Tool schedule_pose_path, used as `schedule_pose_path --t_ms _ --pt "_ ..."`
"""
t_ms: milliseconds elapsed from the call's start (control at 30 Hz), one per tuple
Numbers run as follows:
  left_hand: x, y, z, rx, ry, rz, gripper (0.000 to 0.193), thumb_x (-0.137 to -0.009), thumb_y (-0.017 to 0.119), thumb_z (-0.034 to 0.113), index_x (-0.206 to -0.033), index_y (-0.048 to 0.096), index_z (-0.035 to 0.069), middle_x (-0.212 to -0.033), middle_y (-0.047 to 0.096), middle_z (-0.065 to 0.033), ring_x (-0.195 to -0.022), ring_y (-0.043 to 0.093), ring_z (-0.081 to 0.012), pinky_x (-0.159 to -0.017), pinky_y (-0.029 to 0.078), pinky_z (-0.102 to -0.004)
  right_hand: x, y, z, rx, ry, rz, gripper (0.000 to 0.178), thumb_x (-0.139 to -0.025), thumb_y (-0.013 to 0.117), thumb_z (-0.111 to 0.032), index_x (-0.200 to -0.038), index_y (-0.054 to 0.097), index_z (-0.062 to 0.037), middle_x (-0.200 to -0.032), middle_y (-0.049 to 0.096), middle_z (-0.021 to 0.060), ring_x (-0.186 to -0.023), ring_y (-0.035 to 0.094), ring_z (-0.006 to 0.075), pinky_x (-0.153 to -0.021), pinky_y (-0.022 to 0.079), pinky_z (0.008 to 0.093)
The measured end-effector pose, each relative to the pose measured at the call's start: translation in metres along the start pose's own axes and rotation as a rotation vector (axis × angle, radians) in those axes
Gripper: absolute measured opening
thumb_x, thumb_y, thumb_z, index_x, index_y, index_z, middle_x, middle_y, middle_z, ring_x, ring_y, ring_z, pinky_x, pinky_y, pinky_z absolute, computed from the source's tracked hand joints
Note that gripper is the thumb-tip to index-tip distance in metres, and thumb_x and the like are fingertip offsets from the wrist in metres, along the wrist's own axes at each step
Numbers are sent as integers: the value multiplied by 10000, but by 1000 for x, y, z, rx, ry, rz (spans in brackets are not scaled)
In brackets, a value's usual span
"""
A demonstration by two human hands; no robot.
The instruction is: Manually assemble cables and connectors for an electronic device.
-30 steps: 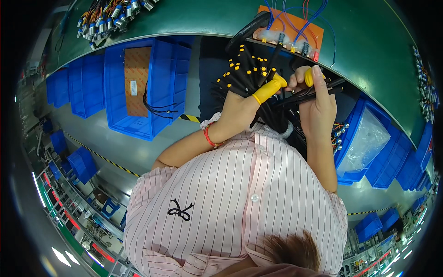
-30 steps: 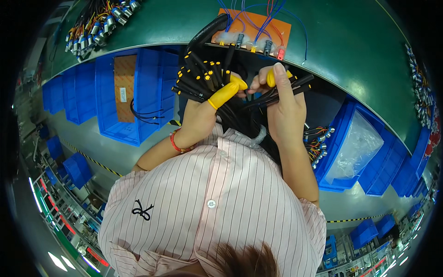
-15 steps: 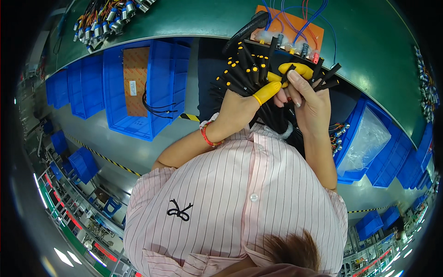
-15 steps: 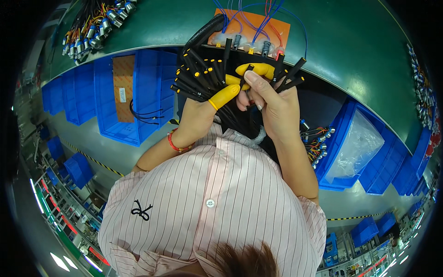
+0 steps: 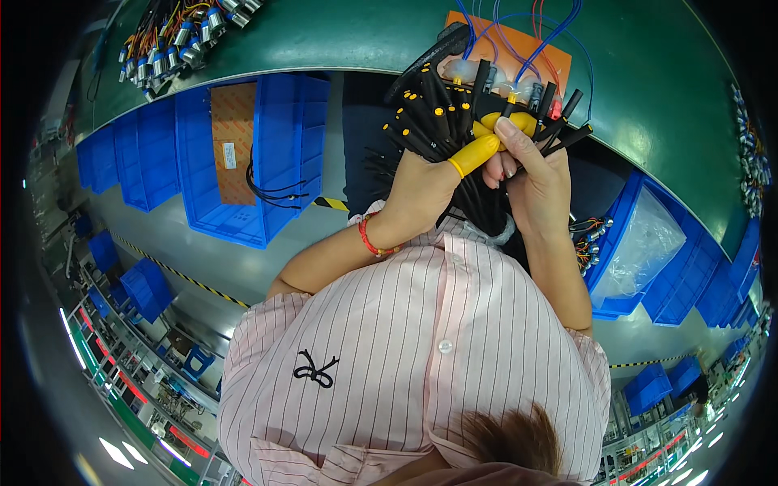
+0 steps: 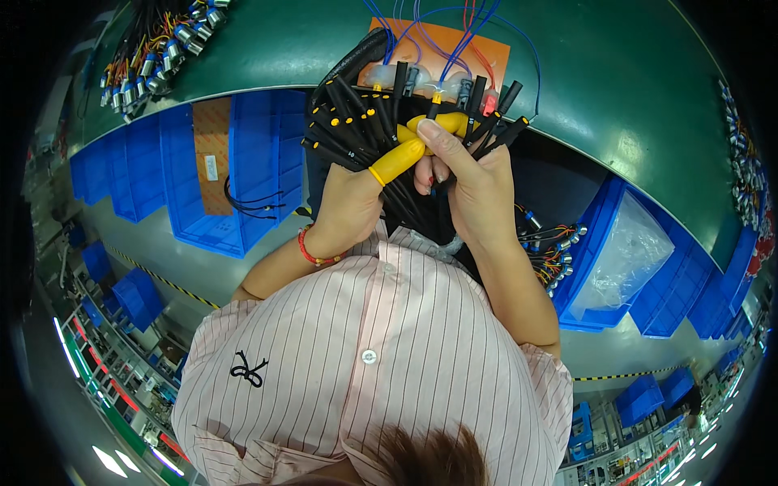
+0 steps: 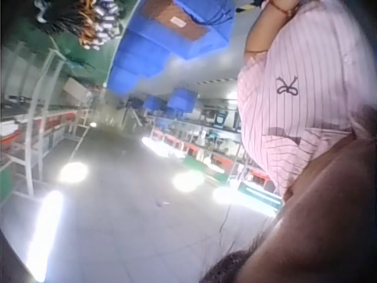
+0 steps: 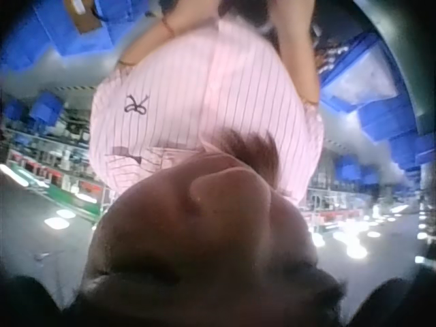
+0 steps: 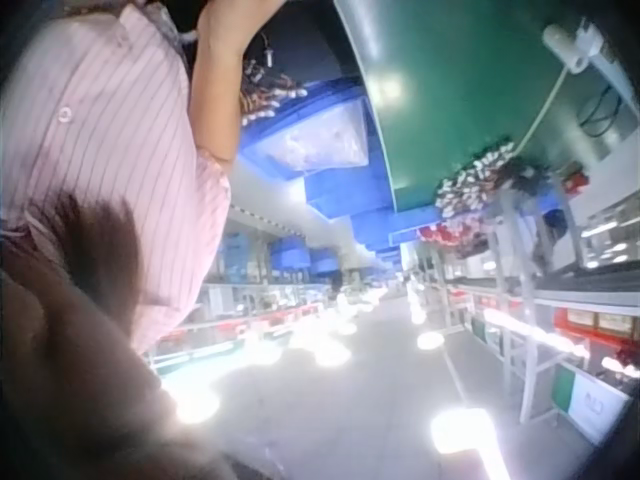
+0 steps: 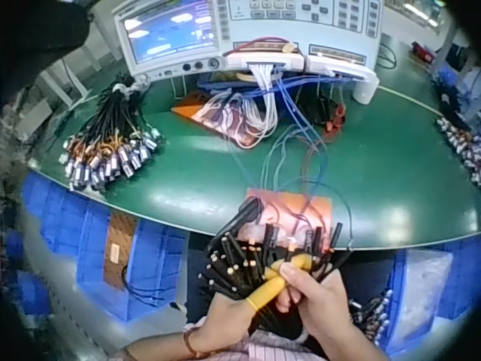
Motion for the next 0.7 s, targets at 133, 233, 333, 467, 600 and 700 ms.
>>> schedule_pose_path --t_ms 133,233,333,467,600,700 --pt "-1 -1 -3 47 -32 -18 99 -944 571 58 -986 630 -8 -801 632 -43 -707 601 -113 -660 489 -240 -1 0 0 -20 7 13 137 -874 680 -104 -853 634 22 -563 449 8 -468 504 129 -436 410 269" --pt "-1 1 -3 119 -33 -25 111 -936 580 60 -1005 636 -6 -814 635 -44 -723 601 -111 -674 485 -238 -1 0 -2 -4 0 26 147 -867 691 -113 -849 638 23 -559 450 7 -445 490 123 -431 409 267" --pt "-1 0 -4 175 -58 14 124 -929 582 58 -1022 636 -3 -822 634 -46 -729 599 -111 -675 477 -236 0 2 -4 12 28 56 158 -860 700 -123 -854 640 24 -550 454 7 -426 479 118 -416 409 266" --pt "0 8 0 228 -55 -1 116 -931 573 57 -1011 628 -6 -798 616 -44 -691 578 -109 -630 464 -237 1 5 -8 -8 27 62 168 -866 693 -129 -854 638 29 -540 463 12 -421 481 124 -394 405 276" --pt "-3 15 3 252 -49 -6 106 -935 565 61 -989 621 -12 -753 594 -44 -647 555 -112 -585 453 -243 0 5 -8 -52 33 73 184 -879 680 -145 -850 637 31 -550 478 19 -415 482 127 -382 400 288" --pt "-5 13 3 248 -18 -18 114 -938 560 64 -989 623 -16 -735 591 -50 -628 551 -115 -569 451 -245 -1 5 -6 -55 10 72 196 -886 675 -159 -864 642 32 -559 485 20 -417 490 129 -387 404 290"
Point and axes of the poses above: each hand's wrist, its own x-axis away from the middle knuckle, its own y-axis out of the palm, z = x × y, the point moved 7 cm from there along -x, towards the middle knuckle
